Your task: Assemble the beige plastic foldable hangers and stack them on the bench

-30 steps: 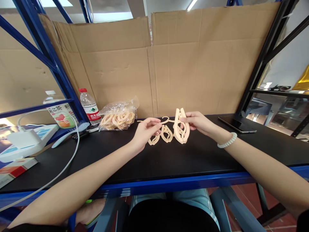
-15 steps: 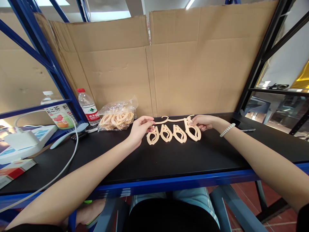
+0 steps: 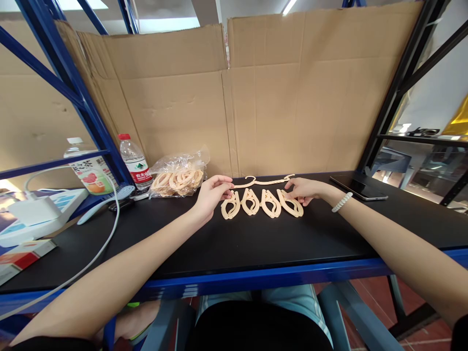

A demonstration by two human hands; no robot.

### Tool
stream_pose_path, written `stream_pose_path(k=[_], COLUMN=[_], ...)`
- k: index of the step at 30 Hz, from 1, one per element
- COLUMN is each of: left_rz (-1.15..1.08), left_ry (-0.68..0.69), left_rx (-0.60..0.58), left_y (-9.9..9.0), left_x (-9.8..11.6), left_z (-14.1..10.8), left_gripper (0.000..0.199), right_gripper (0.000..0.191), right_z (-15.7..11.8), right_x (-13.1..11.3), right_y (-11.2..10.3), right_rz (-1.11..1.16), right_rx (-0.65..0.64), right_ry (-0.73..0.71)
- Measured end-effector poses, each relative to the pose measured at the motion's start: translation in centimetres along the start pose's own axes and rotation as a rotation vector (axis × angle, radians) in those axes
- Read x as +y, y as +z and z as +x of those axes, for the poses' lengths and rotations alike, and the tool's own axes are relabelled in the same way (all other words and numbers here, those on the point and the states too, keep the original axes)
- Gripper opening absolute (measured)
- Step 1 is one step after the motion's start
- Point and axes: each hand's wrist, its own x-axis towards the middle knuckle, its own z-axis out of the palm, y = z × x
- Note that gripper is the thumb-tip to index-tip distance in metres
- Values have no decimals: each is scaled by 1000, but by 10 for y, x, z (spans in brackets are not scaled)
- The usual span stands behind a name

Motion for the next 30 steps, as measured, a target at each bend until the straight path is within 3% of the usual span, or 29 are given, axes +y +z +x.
stream_pose_path(k=[5,11,15,21,30], left_rz=[41,235,410,752,1019], left_ry=[-17,-44,-18,139,323], left_rx=[-12,-60,-92,-245,-243], left_y=[-13,-42,-52,-59,-66], left_x=[5,12,3,-23,-53], left_z=[12,34,46,58,68], left_gripper=[14,15,12,11,26], right_gripper=[44,19,19,12,18], right_z=[-4,9,22,29,30], right_x=[-3,5,15,22,27], right_y=[-4,-21,-29,-29,-26], right_rz=[18,-39,-97,-231,-406], right_rx=[16,312,378,317,197], right_ry=[-8,-43,-40,-52,-176])
